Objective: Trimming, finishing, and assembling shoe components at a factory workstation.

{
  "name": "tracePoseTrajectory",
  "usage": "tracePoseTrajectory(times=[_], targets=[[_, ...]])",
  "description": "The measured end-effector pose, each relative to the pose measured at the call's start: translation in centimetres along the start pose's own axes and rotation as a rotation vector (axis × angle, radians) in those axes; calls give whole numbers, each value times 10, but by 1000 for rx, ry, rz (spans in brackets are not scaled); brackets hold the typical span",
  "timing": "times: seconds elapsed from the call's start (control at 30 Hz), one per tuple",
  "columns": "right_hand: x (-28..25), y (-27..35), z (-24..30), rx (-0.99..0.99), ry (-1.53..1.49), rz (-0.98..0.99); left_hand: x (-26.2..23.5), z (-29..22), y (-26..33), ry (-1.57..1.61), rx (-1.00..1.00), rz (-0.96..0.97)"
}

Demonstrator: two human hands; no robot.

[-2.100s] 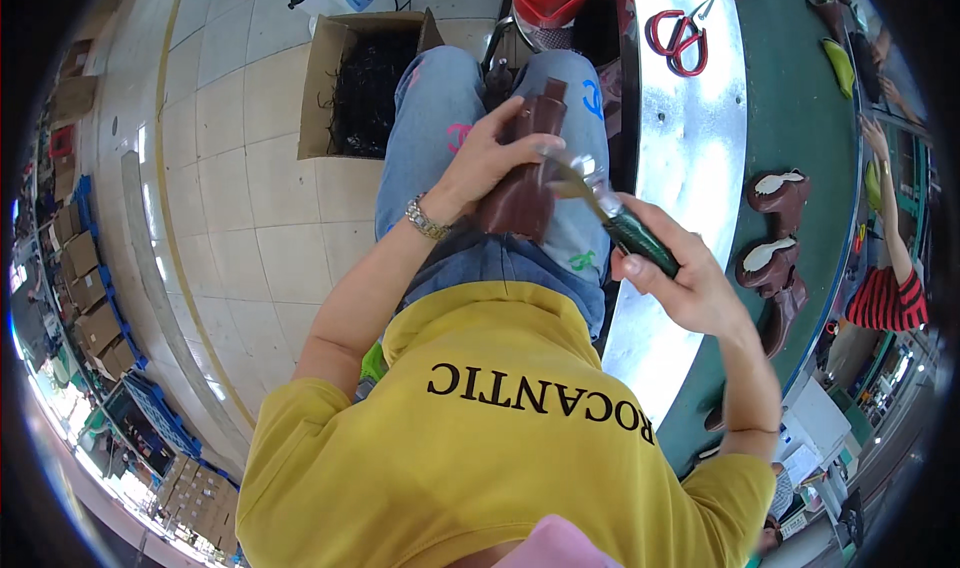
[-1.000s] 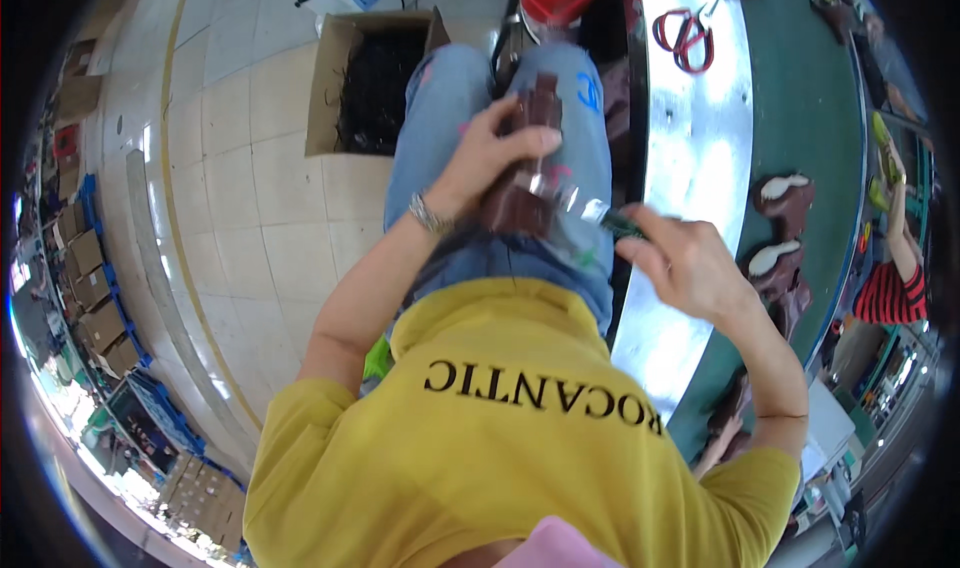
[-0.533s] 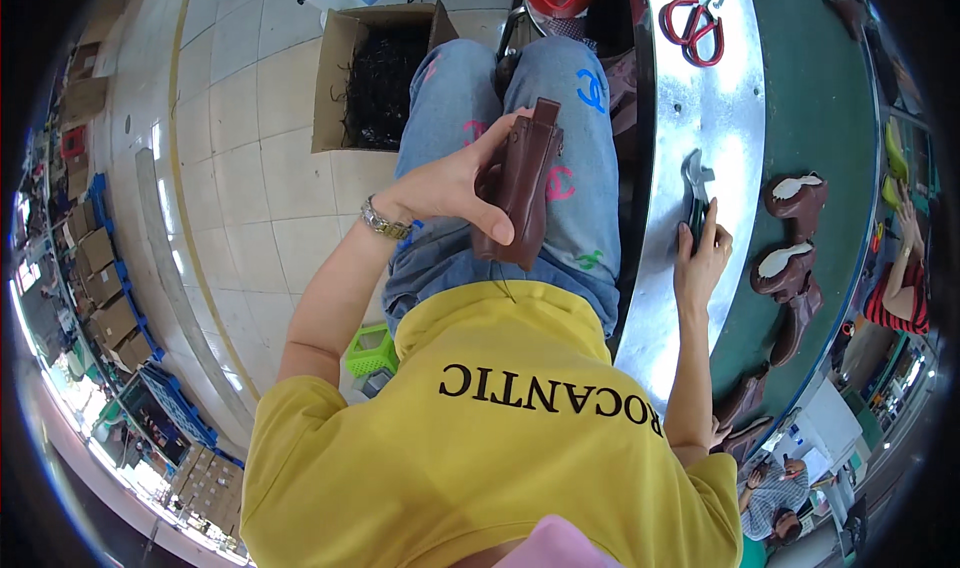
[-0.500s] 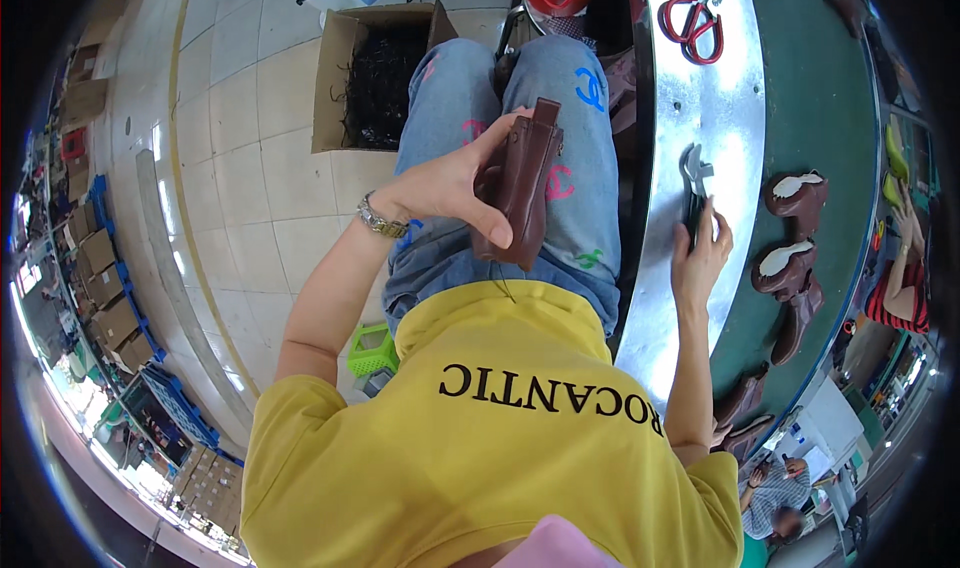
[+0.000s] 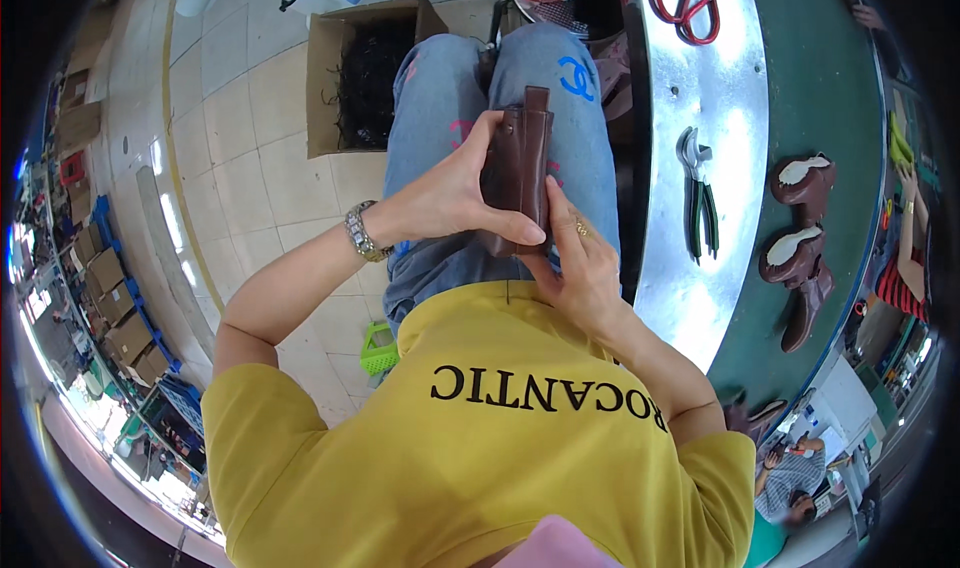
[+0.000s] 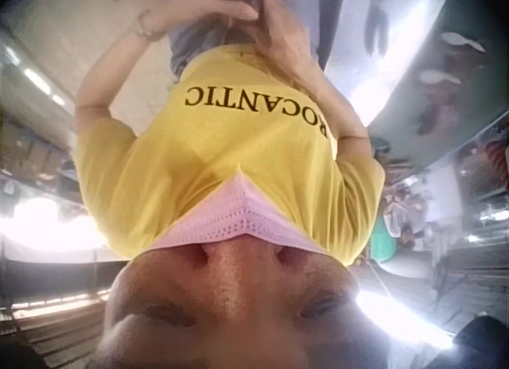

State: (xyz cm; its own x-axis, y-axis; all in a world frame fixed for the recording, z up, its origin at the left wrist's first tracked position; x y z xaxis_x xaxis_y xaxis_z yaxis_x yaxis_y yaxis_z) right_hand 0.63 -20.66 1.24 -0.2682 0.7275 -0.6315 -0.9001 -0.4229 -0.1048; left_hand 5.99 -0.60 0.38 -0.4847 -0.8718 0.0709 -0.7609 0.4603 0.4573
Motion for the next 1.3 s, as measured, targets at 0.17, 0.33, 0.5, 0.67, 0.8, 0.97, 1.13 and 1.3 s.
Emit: tracePoseTrajectory(times=[0.17,0.33,0.5,0.67,0.8,0.97,1.13,1.3], targets=[[3,-5,0,15,19,-37,2,0,-6,-49,18,-30],[8,-2,-3,54,2,-79,9,1,-5,-81,39,-91],[0,2,-12,82,-48,-51,13,-7,-7,-110,97,-119],[-6,4,-13,-54,-11,-46,-4,-18,-16,51,-37,19],[-4,10,-13,-9,-2,-52,0,-14,-17,21,-49,76],[-4,7,-7,36,9,19,1,-11,-19,-52,-4,50],[3,-1,-4,41,18,4,4,-9,-16,-50,10,-22],[4,-5,2,58,18,-70,-5,-14,-13,4,22,-49]])
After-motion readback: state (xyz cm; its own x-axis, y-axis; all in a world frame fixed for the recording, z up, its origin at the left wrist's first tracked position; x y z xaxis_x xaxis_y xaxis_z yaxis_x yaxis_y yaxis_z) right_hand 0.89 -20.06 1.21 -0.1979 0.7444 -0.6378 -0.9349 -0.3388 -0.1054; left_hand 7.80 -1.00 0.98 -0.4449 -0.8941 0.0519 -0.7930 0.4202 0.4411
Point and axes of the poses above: each hand's wrist, its own y-axis away from the middle knuckle, its own x-axis out of the palm, z = x × y, the point moved 1 cm from there along -y, towards the middle knuckle, and after that the axes turned 4 degrees about -z, right-handed, at the moved point
